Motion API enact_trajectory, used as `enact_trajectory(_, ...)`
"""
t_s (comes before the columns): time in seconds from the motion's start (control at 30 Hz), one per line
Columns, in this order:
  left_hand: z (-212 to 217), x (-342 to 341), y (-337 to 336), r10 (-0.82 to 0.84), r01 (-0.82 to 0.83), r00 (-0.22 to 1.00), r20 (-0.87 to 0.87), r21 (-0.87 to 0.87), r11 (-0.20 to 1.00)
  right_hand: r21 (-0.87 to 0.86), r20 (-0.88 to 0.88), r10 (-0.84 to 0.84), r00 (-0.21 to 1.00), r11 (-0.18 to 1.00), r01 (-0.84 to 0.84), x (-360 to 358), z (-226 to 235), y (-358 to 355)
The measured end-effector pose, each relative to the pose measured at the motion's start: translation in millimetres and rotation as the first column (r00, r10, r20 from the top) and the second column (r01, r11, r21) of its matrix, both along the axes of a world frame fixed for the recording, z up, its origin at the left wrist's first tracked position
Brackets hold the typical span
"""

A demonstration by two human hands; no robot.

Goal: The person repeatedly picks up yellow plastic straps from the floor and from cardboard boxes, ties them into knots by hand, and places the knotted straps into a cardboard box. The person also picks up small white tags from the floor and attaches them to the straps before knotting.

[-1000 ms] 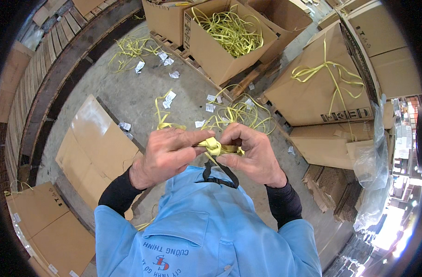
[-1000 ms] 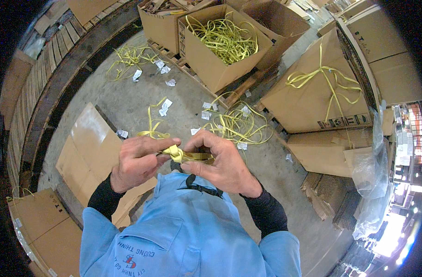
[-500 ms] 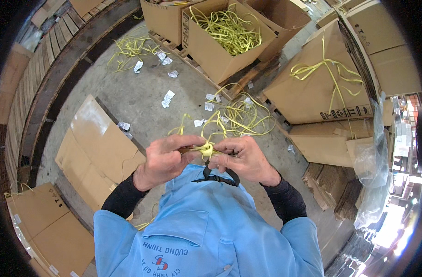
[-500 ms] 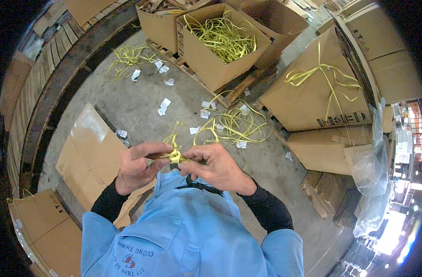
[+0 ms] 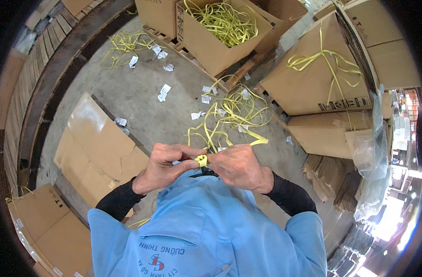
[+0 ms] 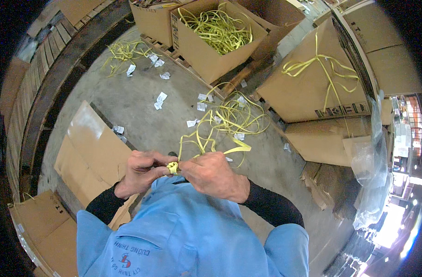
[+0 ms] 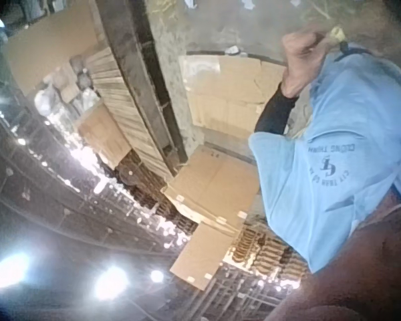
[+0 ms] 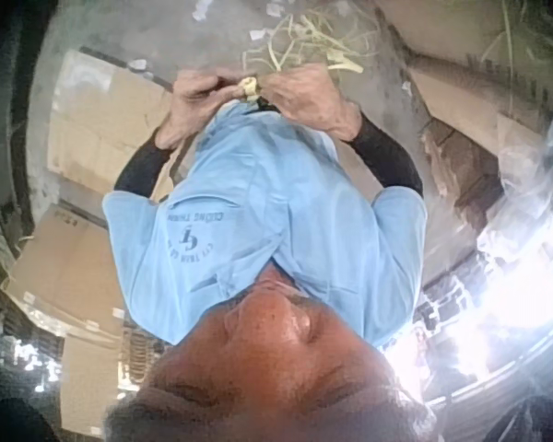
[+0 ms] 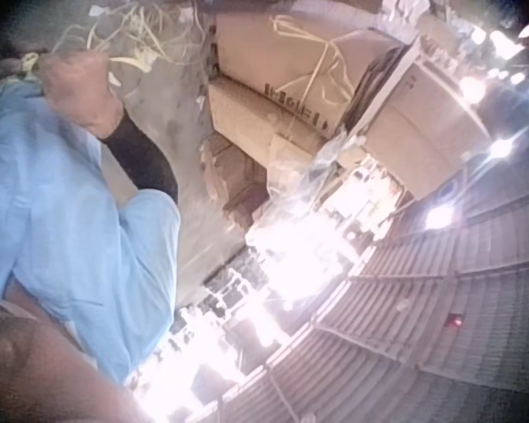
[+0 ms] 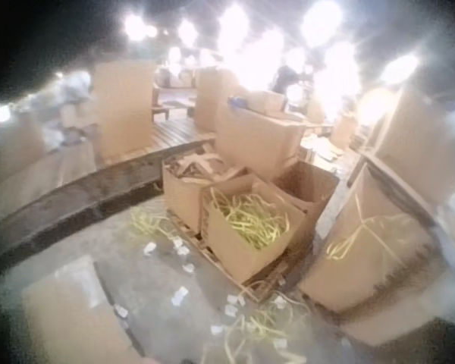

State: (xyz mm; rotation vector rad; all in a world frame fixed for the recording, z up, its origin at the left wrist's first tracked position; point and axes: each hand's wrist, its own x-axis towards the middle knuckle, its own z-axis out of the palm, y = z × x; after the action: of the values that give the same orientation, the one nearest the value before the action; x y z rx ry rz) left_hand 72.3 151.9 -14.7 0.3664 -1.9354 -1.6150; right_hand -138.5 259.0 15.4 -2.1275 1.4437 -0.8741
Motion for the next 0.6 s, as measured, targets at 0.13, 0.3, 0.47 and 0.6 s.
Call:
enact_trajectory(0.13,12,9,-1,-0.114,0.128,0.992,0.057,-0.455,0.881,0.150,0.123,0.030,0.992,0.987,-0.049,4,-9,9)
enact_trajectory(0.3,27,26,0,-0.178,0.235,0.972,0.153,-0.651,0.722,0.295,0.282,0.065,0.957,0.943,-0.151,7,-3,12)
enact_trajectory(0.47,13,27,5,-0.062,0.109,0.990,0.130,-0.403,0.909,0.513,0.344,-0.019,0.939,0.841,-0.171,0,3,15)
enact_trajectory(0.6,-4,29,21,-0.056,0.065,0.981,0.184,-0.043,0.997,0.458,0.253,-0.045,0.966,0.885,-0.079,8,-7,28)
